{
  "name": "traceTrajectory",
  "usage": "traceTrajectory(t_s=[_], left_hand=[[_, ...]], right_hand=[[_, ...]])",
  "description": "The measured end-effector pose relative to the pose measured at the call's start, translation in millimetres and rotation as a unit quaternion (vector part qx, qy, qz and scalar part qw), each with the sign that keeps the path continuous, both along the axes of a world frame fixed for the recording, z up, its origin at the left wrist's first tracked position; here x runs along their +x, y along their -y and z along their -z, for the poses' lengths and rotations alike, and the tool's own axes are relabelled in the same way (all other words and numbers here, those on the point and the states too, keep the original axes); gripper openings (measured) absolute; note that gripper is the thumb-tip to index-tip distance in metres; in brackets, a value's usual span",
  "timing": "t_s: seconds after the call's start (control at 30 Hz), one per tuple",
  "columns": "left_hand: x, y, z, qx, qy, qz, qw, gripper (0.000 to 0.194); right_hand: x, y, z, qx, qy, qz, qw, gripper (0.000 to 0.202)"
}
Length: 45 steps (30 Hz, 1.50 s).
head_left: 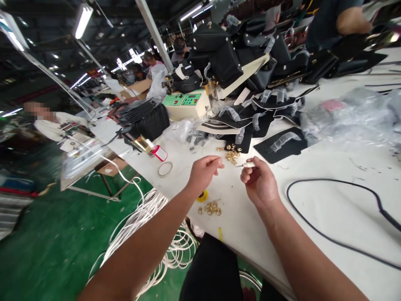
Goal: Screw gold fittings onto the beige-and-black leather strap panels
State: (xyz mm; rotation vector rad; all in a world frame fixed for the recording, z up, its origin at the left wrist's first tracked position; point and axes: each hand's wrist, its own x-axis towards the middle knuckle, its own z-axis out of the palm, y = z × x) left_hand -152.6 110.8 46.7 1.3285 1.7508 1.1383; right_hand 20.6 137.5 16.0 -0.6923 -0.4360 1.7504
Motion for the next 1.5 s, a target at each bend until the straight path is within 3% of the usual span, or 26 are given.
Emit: traceTrajectory(t_s=[0.07,0.17,0.23,0.33,0.6,0.83,1.1,1.5], left_hand=[[-8.7,47.4,-0.3,-0.011,0.127,-0.048,0.991,0.038],[-10.1,106.9,10.2,-0.016,0.227,-0.113,0.967,0.039],[-6.3,133.7,19.9,-0.012,0.277,-0.147,0.949,0.038],[-0.7,154.9,32.3,-0.005,0.329,-0.169,0.929,0.035],[0.1,155.8,43.4,0.006,0.397,-0.172,0.902,0.028],[0.6,153.2,46.0,0.03,0.355,-0.164,0.92,0.04],[0.5,153.5,49.4,0.036,0.33,-0.158,0.93,0.04],[-0.6,154.3,48.9,0.039,0.32,-0.153,0.934,0.041]], right_hand=[[-12.7,17.9,0.6,0.024,0.036,-0.035,0.998,0.024],[-29.5,45.9,3.7,0.059,0.092,-0.093,0.99,0.024],[-36.7,59.8,6.9,0.076,0.119,-0.122,0.982,0.024],[-41.6,70.3,13.0,0.095,0.152,-0.143,0.973,0.025],[-41.9,74.2,27.0,0.144,0.222,-0.158,0.951,0.027],[-39.7,72.2,27.0,0.171,0.244,-0.123,0.946,0.021],[-38.7,74.4,20.0,0.193,0.299,-0.114,0.927,0.019],[-39.6,73.8,21.5,0.196,0.314,-0.116,0.922,0.017]])
